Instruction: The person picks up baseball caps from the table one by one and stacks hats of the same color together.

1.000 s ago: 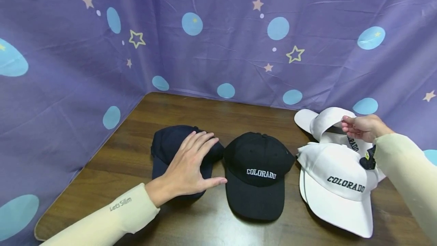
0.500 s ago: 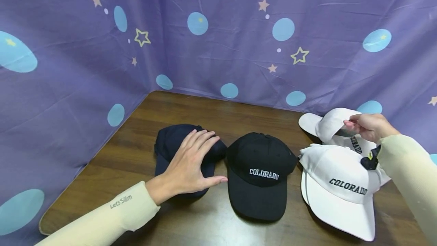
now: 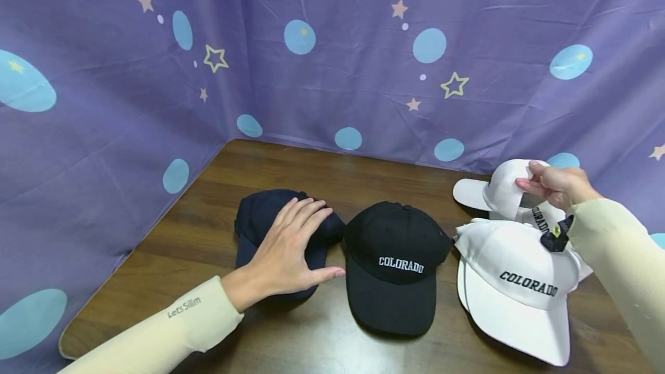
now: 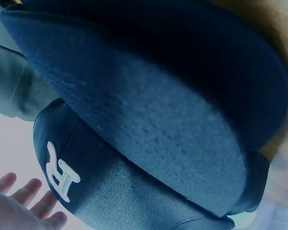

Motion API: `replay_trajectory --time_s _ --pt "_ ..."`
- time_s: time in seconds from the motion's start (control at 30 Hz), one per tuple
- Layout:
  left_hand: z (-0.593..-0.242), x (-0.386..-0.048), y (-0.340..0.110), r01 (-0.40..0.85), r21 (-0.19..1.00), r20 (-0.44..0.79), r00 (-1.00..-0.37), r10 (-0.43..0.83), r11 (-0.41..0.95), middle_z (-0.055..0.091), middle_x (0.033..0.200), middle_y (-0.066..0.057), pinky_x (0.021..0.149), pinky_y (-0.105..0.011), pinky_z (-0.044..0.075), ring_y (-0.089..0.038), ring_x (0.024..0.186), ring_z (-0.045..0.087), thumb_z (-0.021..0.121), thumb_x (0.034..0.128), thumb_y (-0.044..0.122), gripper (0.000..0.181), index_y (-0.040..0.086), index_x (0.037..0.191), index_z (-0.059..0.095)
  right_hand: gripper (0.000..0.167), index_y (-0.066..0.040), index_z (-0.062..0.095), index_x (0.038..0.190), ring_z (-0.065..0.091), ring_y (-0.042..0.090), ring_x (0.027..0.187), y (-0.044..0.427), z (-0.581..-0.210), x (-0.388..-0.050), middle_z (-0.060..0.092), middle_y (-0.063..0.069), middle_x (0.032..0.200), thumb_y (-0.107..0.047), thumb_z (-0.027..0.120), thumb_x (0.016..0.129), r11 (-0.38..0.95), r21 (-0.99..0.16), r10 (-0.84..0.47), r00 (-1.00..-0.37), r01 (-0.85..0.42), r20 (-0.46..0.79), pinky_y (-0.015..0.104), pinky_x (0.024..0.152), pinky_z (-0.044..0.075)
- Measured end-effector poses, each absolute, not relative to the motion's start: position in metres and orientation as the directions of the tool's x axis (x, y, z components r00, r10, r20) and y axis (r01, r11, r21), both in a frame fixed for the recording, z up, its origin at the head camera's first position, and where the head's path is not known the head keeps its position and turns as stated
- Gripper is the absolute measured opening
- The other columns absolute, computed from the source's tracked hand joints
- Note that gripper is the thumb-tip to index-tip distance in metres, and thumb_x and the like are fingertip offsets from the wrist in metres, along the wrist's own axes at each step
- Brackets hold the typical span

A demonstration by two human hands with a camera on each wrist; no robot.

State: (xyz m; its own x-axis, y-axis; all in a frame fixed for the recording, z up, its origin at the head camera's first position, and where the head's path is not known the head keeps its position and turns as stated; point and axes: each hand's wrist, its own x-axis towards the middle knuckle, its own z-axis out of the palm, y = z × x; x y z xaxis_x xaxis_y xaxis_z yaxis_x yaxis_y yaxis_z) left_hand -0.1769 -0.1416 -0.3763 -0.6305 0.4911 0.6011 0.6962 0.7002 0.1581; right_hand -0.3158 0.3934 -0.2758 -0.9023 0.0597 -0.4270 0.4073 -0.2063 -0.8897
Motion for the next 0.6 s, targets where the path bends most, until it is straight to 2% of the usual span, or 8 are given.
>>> replay_trajectory --time_s 0.07,0.17,0.27,0.47,0.6 --pt "-0.376 -0.177 -0.141 0.696 0.161 0.601 -0.632 0.490 0.700 0.051 0.150 -0.012 0.122 -0.056 0.021 -0.034 0.143 0.040 0.076 0.0745 0.073 0.099 0.008 0.145 0.053 0.029 -0.005 0.063 0.081 0.074 0.020 0.065 0.389 -0.274 -0.315 0.064 0.008 0.072 -0.006 0.048 0.106 -0.184 -0.912 0.105 -0.915 0.366 -0.389 0.027 0.073 0.061" --pt "-0.375 -0.177 -0.140 0.691 0.168 0.595 -0.640 0.487 0.703 0.051 0.150 -0.013 0.122 -0.056 0.021 -0.034 0.144 0.040 0.076 0.0753 0.073 0.098 0.007 0.144 0.054 0.010 -0.007 0.057 0.097 0.073 0.017 0.063 0.382 -0.272 -0.313 0.062 0.006 0.072 -0.001 0.052 0.103 -0.152 -0.940 0.131 -0.937 0.304 -0.324 0.027 0.070 0.061" --pt "-0.375 -0.178 -0.140 0.682 0.174 0.583 -0.653 0.484 0.710 0.051 0.150 -0.013 0.123 -0.056 0.020 -0.034 0.145 0.039 0.074 0.0758 0.074 0.097 0.007 0.143 0.055 0.012 -0.011 0.053 0.105 0.071 0.015 0.062 0.375 -0.268 -0.311 0.063 0.003 0.074 -0.001 0.057 0.101 -0.109 -0.960 0.125 -0.955 0.258 -0.270 0.026 0.067 0.061" --pt "-0.373 -0.181 -0.134 0.671 0.191 0.552 -0.677 0.487 0.716 0.050 0.151 -0.012 0.123 -0.055 0.021 -0.034 0.146 0.038 0.071 0.0788 0.075 0.096 0.007 0.144 0.054 0.014 -0.015 0.061 0.095 0.069 0.012 0.058 0.361 -0.255 -0.305 0.066 0.000 0.073 -0.003 0.059 0.101 0.015 -0.981 0.119 -0.974 0.194 -0.190 0.026 0.060 0.060" --pt "-0.371 -0.183 -0.128 0.663 0.212 0.523 -0.698 0.489 0.718 0.047 0.154 -0.012 0.124 -0.053 0.019 -0.033 0.147 0.036 0.068 0.0816 0.075 0.096 0.006 0.147 0.052 0.016 -0.014 0.062 0.094 0.070 0.012 0.058 0.352 -0.243 -0.301 0.065 0.002 0.072 -0.002 0.056 0.102 0.052 -0.987 0.120 -0.982 0.155 -0.147 0.025 0.062 0.060"
